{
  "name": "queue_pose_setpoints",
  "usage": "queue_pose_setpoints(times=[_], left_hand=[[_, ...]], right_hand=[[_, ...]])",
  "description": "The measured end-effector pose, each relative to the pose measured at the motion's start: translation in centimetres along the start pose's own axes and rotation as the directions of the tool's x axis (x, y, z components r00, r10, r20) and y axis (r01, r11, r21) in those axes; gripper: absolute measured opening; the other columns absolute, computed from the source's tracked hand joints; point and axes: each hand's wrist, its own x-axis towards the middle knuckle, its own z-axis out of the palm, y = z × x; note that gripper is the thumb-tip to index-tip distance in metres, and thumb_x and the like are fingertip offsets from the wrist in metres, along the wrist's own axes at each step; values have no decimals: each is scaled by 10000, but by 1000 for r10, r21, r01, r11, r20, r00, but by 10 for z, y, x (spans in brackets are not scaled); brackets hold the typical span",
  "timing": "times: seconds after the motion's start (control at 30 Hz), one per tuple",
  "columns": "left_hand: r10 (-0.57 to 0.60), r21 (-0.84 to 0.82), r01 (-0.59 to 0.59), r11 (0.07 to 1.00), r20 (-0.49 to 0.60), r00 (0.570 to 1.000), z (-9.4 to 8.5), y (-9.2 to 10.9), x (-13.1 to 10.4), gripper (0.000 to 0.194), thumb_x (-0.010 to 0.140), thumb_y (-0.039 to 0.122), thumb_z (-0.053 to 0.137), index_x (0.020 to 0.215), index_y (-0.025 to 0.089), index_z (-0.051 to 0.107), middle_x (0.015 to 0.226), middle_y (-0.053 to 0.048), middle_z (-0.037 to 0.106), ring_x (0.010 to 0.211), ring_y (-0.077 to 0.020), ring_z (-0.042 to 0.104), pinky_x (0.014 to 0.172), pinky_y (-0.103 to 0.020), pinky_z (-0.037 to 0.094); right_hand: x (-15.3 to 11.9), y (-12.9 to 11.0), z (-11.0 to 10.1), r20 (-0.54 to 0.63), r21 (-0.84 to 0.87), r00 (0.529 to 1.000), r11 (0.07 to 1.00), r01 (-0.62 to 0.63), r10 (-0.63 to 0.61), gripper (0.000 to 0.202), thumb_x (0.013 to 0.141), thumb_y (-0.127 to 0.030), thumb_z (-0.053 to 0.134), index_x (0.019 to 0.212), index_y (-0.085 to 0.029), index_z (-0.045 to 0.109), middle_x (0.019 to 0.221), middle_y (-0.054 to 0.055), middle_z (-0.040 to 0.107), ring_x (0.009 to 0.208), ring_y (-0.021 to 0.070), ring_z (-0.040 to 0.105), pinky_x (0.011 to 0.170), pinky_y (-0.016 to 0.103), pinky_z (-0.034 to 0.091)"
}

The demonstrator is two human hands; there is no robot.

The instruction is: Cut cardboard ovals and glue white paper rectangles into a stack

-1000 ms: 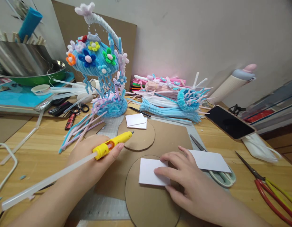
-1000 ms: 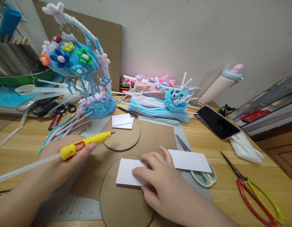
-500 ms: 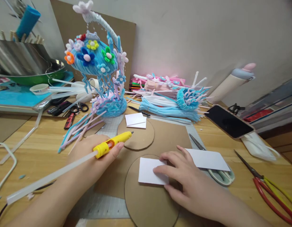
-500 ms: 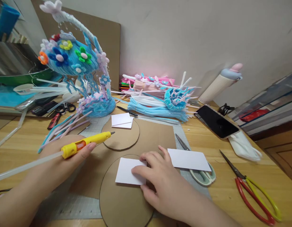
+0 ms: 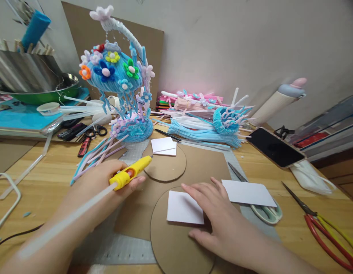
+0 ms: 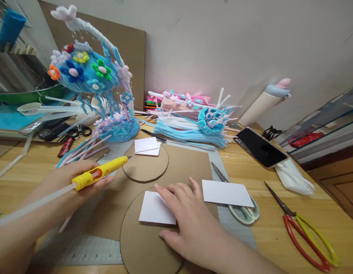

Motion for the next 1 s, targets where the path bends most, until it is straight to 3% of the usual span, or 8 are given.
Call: queue_pose_setpoints(times=[0.13, 0.23, 0.5, 0.6, 0.7, 0.8, 0.9, 1.0], left_hand=[[21, 107, -39, 994, 173, 985, -14, -13, -8, 128, 786, 274, 474, 866, 239, 568, 872, -34, 639, 810, -256, 581, 688, -351, 428], [-2, 231, -26, 973, 120, 993, -18, -24, -18, 240, 750, 164, 451, 962, 206, 555, 1035, -88, 616, 932, -295, 581, 805, -425, 440], [-101, 236, 71, 969, 120, 988, -11, -30, -29, 249, 829, 229, 443, 1018, 114, 557, 1128, -190, 564, 1076, -339, 550, 960, -474, 408], [-77, 221, 59, 973, 74, 994, -3, -34, -31, 177, 828, 222, 451, 959, 149, 544, 1062, -175, 588, 1078, -347, 558, 902, -456, 460], [17, 213, -20, 977, 17, 1000, 4, -43, -32, 124, 818, 249, 494, 921, 187, 524, 1020, -149, 599, 1047, -349, 578, 870, -455, 480], [53, 294, -60, 954, 31, 998, 2, -44, -36, 212, 839, 329, 477, 974, 169, 513, 1078, -186, 572, 1008, -367, 590, 857, -492, 471], [15, 411, -15, 911, 2, 1000, -5, -27, -42, 308, 874, 368, 394, 1046, 137, 506, 1137, -242, 537, 950, -409, 591, 823, -568, 448], [205, 292, -175, 940, -73, 976, -5, 4, -49, 377, 819, 366, 540, 1149, 194, 482, 1245, -189, 506, 1149, -393, 495, 957, -562, 381]], right_hand=[[1, -2, 5, -9, 32, 1000, 999, 16, -15, 817, 723, -175, 614, 1436, -314, 241, 1308, 64, 492, 1242, 239, 403, 1118, 571, 49], [0, -2, 5, -16, 51, 999, 998, 41, -40, 792, 732, -143, 576, 1433, -300, 244, 1286, 62, 509, 1220, 232, 423, 1117, 567, 44], [4, -1, 4, -76, 99, 995, 992, 76, -69, 790, 706, -109, 553, 1417, -293, 261, 1247, 51, 537, 1179, 230, 458, 1113, 573, 12], [0, 0, 3, -104, 252, 995, 967, 27, 0, 803, 708, -124, 584, 1406, -343, 250, 1288, 44, 501, 1214, 249, 431, 1099, 581, 120], [-5, 1, 2, -73, 548, 991, 835, -51, 109, 780, 724, -123, 598, 1391, -349, 262, 1267, 58, 477, 1215, 243, 443, 1042, 501, 300], [-6, 3, 0, 2, 811, 997, 584, -44, 74, 734, 752, -143, 594, 1389, -296, 263, 1215, 83, 491, 1146, 222, 516, 984, 425, 373], [-5, 4, -1, 51, 921, 999, 386, -47, -1, 689, 760, -224, 635, 1363, -252, 303, 1157, 92, 514, 1050, 219, 566, 867, 370, 431], [-4, 4, 0, 117, 949, 993, 297, -104, -25, 639, 768, -292, 671, 1323, -249, 356, 1103, 76, 527, 961, 203, 590, 813, 347, 433]])
